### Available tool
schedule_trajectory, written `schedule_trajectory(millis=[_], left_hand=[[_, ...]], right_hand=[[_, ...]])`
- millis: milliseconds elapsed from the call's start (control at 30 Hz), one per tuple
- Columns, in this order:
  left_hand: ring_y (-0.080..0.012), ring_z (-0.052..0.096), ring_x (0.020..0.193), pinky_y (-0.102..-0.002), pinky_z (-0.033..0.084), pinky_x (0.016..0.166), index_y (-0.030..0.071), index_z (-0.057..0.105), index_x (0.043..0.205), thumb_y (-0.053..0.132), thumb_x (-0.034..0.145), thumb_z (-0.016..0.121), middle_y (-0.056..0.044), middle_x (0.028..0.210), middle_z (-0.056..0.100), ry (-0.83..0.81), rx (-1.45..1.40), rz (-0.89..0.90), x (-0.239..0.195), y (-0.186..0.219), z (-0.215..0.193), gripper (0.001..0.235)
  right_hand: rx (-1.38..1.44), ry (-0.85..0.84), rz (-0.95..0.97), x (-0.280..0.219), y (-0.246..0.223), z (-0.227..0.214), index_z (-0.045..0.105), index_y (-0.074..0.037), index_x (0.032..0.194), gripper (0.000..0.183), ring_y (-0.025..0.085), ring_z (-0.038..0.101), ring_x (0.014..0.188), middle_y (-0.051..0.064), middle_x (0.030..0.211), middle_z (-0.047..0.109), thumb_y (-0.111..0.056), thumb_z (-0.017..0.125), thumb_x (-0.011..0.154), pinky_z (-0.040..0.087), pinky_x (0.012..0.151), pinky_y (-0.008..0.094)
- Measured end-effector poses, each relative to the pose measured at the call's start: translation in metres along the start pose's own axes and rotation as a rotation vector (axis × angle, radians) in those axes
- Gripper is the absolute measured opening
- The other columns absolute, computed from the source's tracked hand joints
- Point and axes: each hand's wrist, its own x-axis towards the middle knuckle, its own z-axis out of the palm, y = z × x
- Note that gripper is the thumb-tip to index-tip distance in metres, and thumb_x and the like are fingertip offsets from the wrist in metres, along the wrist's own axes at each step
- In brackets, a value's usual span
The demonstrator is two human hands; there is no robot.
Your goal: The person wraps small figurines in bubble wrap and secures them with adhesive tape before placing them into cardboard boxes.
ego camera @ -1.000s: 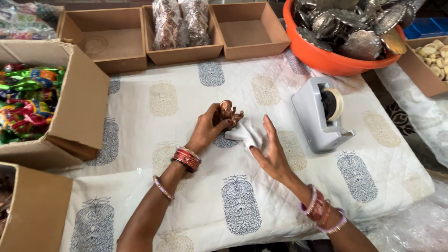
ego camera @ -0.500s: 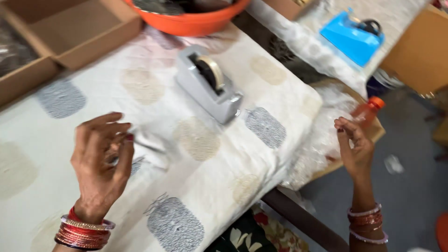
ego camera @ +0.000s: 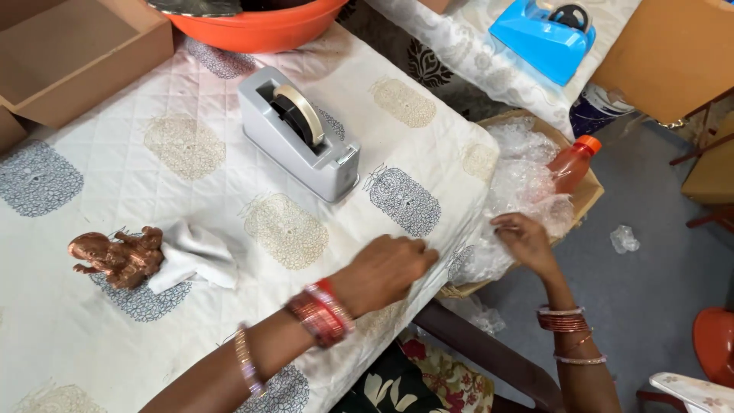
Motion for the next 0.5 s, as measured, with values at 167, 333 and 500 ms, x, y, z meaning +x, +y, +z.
schedule_trajectory(millis=[167, 333, 500], left_hand=[[-0.0334, 0.068, 0.082, -0.043, 0.057, 0.061, -0.003, 0.060, 0.103, -0.005, 0.075, 0.068, -0.019, 0.094, 0.065, 0.203, 0.015, 0.170, 0.055, 0.009, 0.024, 0.030], [-0.0338, 0.068, 0.088, -0.040, 0.060, 0.069, -0.006, 0.058, 0.107, -0.005, 0.083, 0.064, -0.021, 0.102, 0.064, 0.141, -0.075, 0.099, 0.080, 0.002, 0.023, 0.025], [-0.0356, 0.066, 0.088, -0.044, 0.056, 0.079, -0.009, 0.046, 0.137, 0.014, 0.095, 0.064, -0.026, 0.106, 0.061, 0.180, -0.305, 0.007, 0.084, -0.015, 0.025, 0.051]], right_hand=[[0.349, 0.296, 0.015, -0.008, -0.013, -0.032, 0.065, 0.000, 0.115, 0.025, 0.018, 0.068, 0.102, 0.011, 0.114, 0.070, 0.010, 0.064, 0.092, 0.057, 0.093, 0.030], [0.694, 0.463, -0.146, -0.003, -0.019, -0.050, 0.057, -0.003, 0.131, 0.040, 0.017, 0.065, 0.115, 0.009, 0.124, 0.066, 0.016, 0.061, 0.096, 0.056, 0.102, 0.031], [1.129, 0.407, -0.140, 0.008, -0.074, -0.055, 0.040, -0.009, 0.151, 0.066, 0.027, 0.063, 0.131, 0.016, 0.149, 0.055, 0.014, 0.056, 0.091, 0.054, 0.105, 0.043]])
